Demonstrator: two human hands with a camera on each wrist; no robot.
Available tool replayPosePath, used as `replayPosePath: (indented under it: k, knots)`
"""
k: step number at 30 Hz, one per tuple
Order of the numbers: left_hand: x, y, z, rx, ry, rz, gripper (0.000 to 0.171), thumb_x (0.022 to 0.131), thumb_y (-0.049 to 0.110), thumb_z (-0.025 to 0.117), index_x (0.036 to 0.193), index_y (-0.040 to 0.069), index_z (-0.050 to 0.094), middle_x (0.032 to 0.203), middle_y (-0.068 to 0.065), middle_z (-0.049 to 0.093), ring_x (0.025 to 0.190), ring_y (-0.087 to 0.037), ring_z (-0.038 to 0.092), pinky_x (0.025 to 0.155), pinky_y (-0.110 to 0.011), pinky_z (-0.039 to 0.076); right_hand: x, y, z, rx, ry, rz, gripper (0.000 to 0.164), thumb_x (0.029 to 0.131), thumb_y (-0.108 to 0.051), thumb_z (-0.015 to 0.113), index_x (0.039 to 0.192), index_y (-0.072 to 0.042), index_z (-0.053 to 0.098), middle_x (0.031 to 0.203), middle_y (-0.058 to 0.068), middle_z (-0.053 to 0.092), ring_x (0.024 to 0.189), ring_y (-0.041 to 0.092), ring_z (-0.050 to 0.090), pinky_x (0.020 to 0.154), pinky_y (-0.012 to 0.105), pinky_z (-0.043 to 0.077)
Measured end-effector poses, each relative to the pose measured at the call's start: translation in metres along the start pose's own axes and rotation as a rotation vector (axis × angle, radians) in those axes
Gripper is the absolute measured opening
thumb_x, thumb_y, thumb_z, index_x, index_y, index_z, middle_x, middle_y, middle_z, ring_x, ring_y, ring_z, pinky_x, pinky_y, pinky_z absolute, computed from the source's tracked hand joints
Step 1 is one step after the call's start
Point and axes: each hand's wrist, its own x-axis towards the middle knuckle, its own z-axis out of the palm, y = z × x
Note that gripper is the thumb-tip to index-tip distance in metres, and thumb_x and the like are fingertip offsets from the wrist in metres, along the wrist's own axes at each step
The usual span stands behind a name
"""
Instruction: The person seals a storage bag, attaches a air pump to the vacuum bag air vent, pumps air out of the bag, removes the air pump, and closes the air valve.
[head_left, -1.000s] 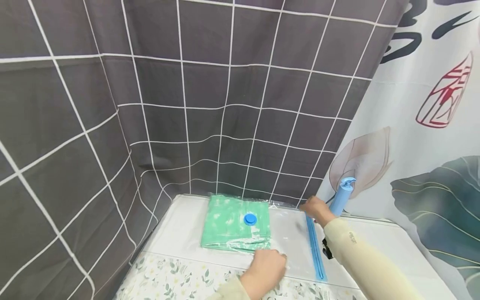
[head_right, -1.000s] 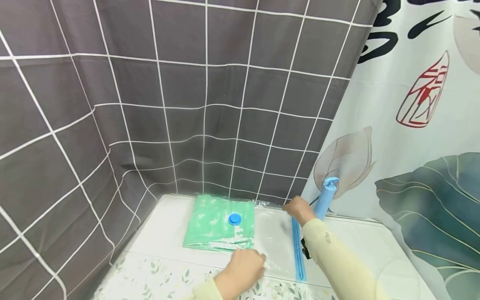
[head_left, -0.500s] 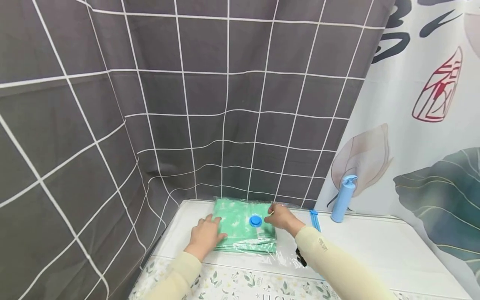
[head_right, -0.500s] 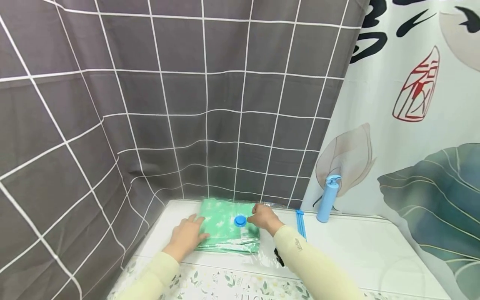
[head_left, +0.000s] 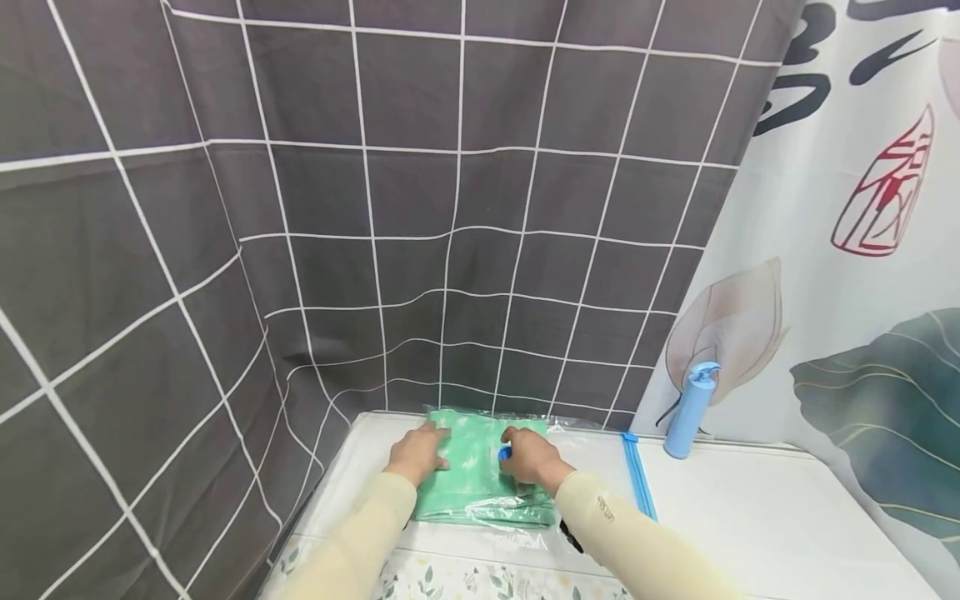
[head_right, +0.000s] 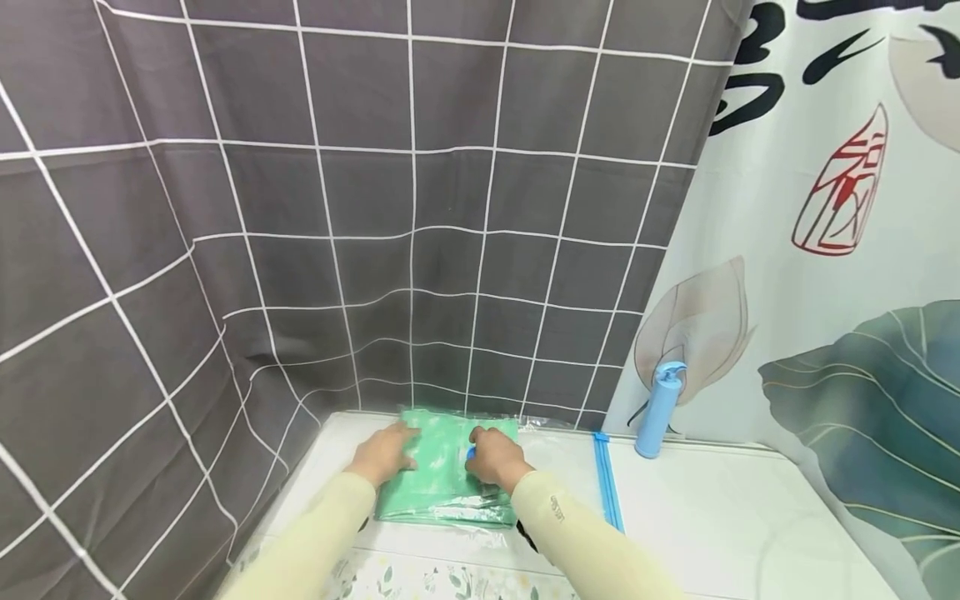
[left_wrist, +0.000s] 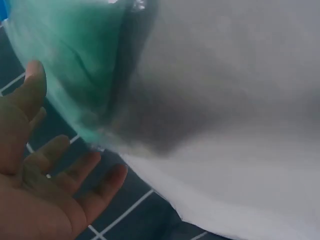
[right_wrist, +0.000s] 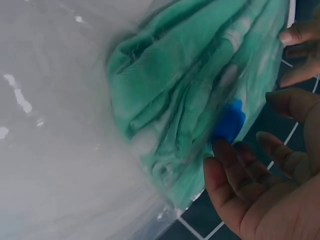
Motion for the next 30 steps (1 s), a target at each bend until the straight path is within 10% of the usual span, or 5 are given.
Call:
replayPosePath:
  k: [8, 14, 24, 30]
  knots:
    - [0.002, 0.011, -0.004, -0.064, -0.049, -0.035, 0.068, 0.082, 0.022, 0.092, 0.147, 0.01, 0.075, 0.166, -0.02, 0.064, 0.152, -0.047, 0.063, 0.121, -0.069, 0.056, 0.006, -0.004, 0.008, -0.104, 0.044, 0.018, 0.045, 0.098, -0.018, 0.083, 0.14, -0.006, 0.073, 0.125, 0.017, 0.075, 0.098, 0.028, 0.074, 0.087, 0.056, 0.069]
    - [0.003, 0.009, -0.001, -0.092, -0.038, -0.041, 0.069, 0.08, 0.022, 0.092, 0.146, 0.011, 0.075, 0.162, -0.019, 0.067, 0.15, -0.046, 0.065, 0.122, -0.067, 0.056, 0.014, -0.004, 0.013, -0.173, 0.067, 0.016, 0.015, 0.098, -0.015, 0.082, 0.108, -0.005, 0.079, 0.097, 0.01, 0.073, 0.083, 0.023, 0.066, 0.077, 0.051, 0.068]
    - [0.029, -0.017, 0.032, -0.041, -0.015, -0.005, 0.072, 0.076, 0.032, 0.094, 0.143, 0.015, 0.078, 0.155, -0.018, 0.073, 0.138, -0.048, 0.072, 0.111, -0.068, 0.062, 0.092, 0.076, 0.09, -0.418, 0.124, -0.118, 0.009, 0.1, -0.017, 0.076, 0.092, -0.017, 0.073, 0.084, 0.003, 0.071, 0.08, 0.019, 0.068, 0.068, 0.041, 0.066]
    - [0.03, -0.016, 0.031, -0.036, -0.01, 0.012, 0.072, 0.072, 0.032, 0.095, 0.14, 0.015, 0.08, 0.15, -0.017, 0.077, 0.133, -0.047, 0.074, 0.108, -0.067, 0.063, 0.087, 0.069, 0.088, -0.516, 0.143, -0.177, 0.01, 0.093, -0.013, 0.084, 0.09, -0.014, 0.074, 0.079, 0.004, 0.072, 0.078, 0.022, 0.073, 0.067, 0.04, 0.068]
